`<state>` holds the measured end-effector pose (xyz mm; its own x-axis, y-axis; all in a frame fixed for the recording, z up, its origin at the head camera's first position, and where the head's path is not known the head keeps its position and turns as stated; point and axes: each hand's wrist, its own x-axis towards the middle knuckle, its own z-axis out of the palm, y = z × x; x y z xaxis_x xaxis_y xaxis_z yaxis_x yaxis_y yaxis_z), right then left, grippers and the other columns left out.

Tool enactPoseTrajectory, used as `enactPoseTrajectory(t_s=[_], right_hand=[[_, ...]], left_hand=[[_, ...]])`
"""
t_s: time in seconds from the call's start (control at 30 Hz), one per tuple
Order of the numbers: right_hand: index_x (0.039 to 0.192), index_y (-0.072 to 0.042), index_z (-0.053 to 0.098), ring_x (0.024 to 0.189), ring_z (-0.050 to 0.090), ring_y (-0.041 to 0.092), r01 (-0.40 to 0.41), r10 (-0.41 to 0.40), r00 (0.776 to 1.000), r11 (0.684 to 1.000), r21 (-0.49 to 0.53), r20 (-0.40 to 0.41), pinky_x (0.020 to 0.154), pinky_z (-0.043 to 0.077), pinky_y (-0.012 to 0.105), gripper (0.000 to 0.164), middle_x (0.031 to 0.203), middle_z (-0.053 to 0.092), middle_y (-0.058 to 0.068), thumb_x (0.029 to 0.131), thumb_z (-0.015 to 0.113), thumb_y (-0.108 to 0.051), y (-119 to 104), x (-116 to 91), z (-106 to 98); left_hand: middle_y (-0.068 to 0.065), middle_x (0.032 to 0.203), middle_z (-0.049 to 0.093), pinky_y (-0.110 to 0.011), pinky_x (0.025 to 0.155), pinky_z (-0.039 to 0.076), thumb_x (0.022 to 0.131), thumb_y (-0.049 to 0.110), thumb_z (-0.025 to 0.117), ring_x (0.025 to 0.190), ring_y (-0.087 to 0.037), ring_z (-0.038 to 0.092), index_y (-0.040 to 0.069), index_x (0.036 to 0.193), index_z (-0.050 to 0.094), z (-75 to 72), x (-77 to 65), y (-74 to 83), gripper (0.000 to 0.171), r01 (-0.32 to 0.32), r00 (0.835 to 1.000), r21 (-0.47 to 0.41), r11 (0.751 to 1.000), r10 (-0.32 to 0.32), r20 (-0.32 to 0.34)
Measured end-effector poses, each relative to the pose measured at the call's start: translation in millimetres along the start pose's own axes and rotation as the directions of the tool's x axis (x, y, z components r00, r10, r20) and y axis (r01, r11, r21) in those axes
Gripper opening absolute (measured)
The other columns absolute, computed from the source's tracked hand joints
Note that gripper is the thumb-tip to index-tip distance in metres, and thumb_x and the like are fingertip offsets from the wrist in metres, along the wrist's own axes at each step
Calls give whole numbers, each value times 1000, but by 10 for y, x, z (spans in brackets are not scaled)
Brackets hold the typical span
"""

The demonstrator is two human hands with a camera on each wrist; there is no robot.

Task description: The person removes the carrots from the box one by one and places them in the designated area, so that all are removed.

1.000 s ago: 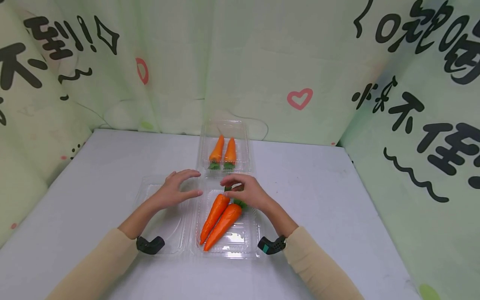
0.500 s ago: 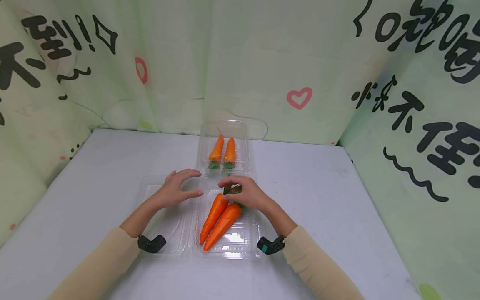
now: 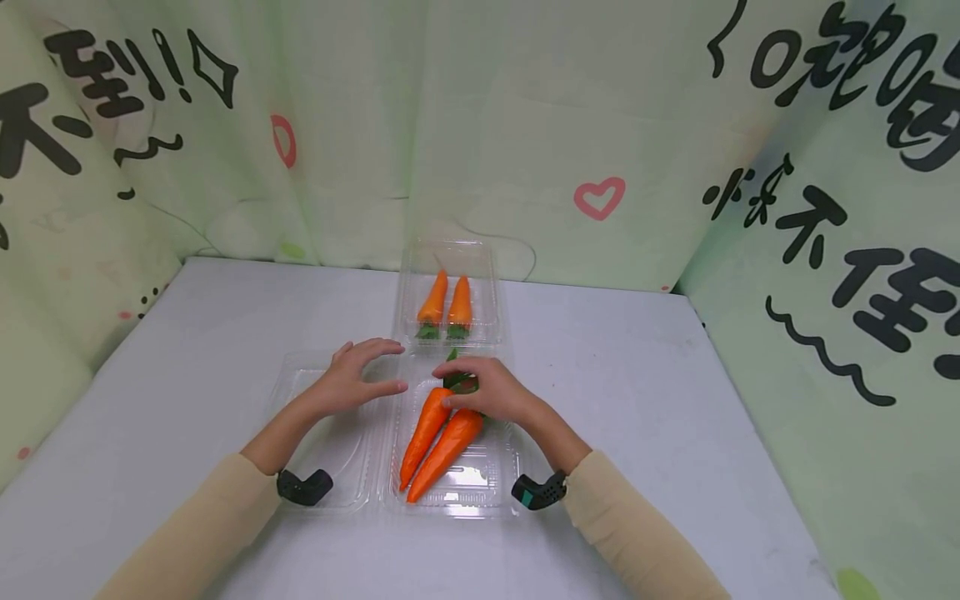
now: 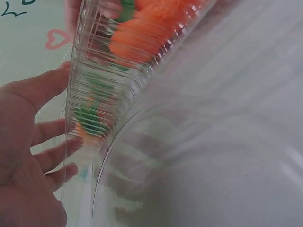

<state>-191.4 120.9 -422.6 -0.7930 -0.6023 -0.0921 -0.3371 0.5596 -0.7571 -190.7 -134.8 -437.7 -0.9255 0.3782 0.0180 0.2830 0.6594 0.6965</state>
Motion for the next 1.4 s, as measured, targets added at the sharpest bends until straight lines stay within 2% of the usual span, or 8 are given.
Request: enactPoseTrajectory(t_s=[0.27,0.6,0.8,1.17,1.4], right_hand=[[126,-13,64,113,57,20,-14,14,1000,996,-83,5,99,51,37,38,125,65,3,88,70,-14,-12,8,19],[124,-14,65,121,55,22,40,-27,996,987,-153,88,106,45,42,39,128,64,2,86,71,-10,-19,6,25],[125,-15,65,119,56,21,49,-24,992,980,-194,125,107,45,41,41,127,64,2,85,73,-11,-28,5,35],[125,-20,65,116,56,18,18,13,989,977,-212,145,106,45,39,41,127,64,-1,85,74,-16,-40,11,37],[125,-18,65,116,56,18,62,-27,984,979,-196,176,106,45,39,42,128,62,0,84,75,-14,-35,2,16]], left_hand=[[-15,142,51,-67,115,4,84,34,73,137,-35,40,10,135,54,3,9,-5,59,-6,1000,5,1000,6,0],[-14,143,51,-66,116,2,84,36,73,137,-35,39,12,135,54,9,18,-12,60,19,1000,-2,1000,-19,8],[-14,143,51,-66,116,2,83,37,73,138,-35,39,12,135,54,3,24,-5,60,27,1000,-12,1000,-27,16],[-14,143,51,-66,116,1,84,36,73,137,-35,39,11,135,54,-12,28,-3,60,23,1000,-21,1000,-23,12],[-15,143,52,-66,116,3,83,36,73,137,-35,40,10,135,54,6,18,-21,61,14,1000,-14,1000,-14,-6]])
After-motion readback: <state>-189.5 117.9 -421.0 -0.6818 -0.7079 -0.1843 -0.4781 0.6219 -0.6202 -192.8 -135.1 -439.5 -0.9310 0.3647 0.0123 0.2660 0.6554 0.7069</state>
